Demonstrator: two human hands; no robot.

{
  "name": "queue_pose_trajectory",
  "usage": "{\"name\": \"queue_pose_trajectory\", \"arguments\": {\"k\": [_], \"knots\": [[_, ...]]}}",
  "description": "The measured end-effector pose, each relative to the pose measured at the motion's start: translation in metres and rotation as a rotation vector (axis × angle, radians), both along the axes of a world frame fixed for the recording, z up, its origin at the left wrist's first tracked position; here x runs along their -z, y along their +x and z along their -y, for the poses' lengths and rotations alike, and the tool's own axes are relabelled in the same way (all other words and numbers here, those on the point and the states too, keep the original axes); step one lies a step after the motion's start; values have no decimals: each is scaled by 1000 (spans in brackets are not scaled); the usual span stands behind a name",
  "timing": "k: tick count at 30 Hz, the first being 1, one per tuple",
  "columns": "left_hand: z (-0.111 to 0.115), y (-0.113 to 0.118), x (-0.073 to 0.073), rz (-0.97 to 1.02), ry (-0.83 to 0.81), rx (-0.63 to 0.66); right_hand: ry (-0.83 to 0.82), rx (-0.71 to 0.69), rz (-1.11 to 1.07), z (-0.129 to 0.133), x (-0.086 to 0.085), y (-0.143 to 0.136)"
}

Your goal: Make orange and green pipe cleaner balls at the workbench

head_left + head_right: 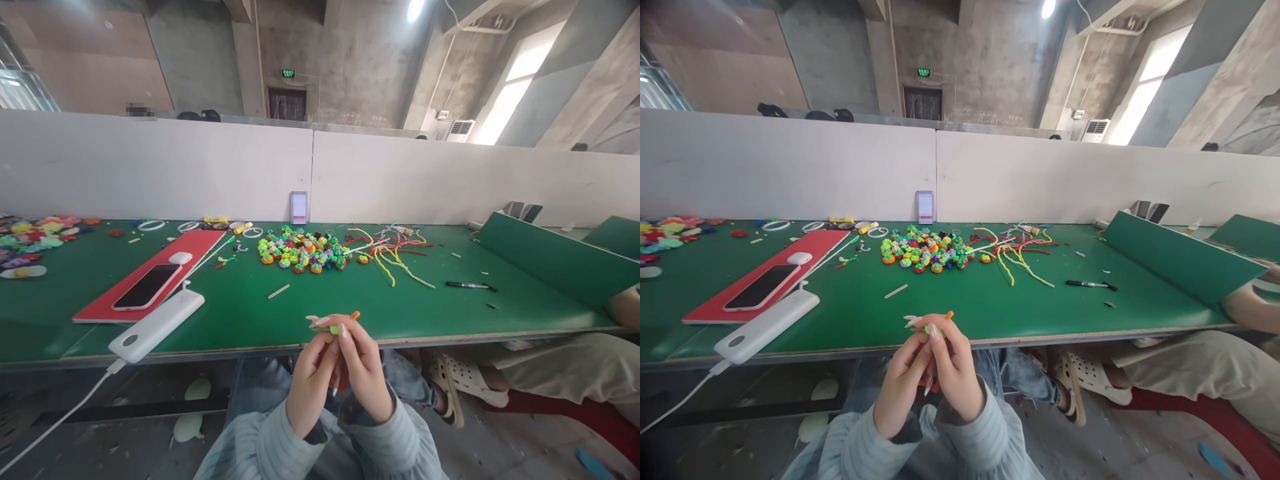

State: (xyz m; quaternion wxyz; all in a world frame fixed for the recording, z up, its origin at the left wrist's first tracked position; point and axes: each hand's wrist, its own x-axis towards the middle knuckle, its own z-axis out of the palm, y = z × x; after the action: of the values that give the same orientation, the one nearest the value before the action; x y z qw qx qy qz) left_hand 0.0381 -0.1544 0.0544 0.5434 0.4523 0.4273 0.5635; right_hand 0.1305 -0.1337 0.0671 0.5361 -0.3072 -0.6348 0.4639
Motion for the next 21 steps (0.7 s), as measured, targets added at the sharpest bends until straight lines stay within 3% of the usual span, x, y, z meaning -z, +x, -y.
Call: {"name": "queue_pose_trajectory", "arguments": {"k": [3,6,9,13,16,19,21], "knots": [[1,0,-2,-37,-5,17,-120,-80,-38,1,-2,1],[0,-8,-6,-72,31,9,-54,-54,-66,-2,-5,4],[-4,-28,-8,-149,87,-90,-39,-16,-107,-7,-7,7],[-19,-51,-8,-108,76,-204,-270,-193,-254,-6,-9,6],[-31,-51,-5,-12,0,8,-437,-404,-308,-3,-9,0],[-38,-42,-3,117,-92,250,-498,-548,-275,-2,-7,-4],[-40,-36,-1,141,-135,314,-515,-592,-264,-2,-6,-4]]}}
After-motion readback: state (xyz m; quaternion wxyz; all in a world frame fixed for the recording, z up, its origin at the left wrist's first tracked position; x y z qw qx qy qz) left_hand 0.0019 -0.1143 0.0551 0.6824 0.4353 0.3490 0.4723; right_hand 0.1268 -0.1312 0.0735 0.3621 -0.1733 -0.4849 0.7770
